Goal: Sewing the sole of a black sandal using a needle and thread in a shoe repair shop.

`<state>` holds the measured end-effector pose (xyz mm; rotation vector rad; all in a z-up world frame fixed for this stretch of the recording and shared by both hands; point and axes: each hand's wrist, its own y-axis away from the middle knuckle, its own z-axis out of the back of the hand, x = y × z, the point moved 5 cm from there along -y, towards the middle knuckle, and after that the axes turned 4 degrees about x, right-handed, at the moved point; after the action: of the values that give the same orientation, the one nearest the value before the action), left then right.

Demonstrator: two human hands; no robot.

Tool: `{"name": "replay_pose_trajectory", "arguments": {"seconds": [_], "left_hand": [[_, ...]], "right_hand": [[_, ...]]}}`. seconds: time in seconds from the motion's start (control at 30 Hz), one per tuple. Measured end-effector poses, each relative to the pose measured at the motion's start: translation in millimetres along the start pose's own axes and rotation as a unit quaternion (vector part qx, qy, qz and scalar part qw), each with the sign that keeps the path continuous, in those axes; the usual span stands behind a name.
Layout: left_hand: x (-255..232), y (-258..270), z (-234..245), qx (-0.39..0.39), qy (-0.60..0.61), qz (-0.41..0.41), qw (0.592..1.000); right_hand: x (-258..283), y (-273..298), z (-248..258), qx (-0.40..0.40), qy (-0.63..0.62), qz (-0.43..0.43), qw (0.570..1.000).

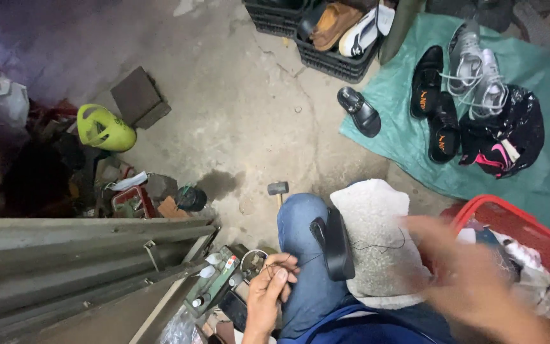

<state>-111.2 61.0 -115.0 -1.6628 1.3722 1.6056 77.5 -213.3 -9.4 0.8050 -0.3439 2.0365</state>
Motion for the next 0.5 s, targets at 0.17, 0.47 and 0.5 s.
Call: {"name": "replay_pose_trajectory", "arguments": {"seconds": [0.17, 0.47, 0.5], "left_hand": [[-18, -10, -44, 0.091, 0.231, -0.013, 0.969], [-11, 7, -4, -0.104, 0.297, 0.004, 0.949], [-27, 15, 3, -0.119, 0.284, -0.037, 0.951]], "right_hand": [[50, -16, -106, 0.082, 0.111, 0.251, 0.958], [35, -38, -103, 0.019, 0.140, 0.242, 0.960], [37, -41, -99, 0.029, 0.128, 0.247, 0.960]]}}
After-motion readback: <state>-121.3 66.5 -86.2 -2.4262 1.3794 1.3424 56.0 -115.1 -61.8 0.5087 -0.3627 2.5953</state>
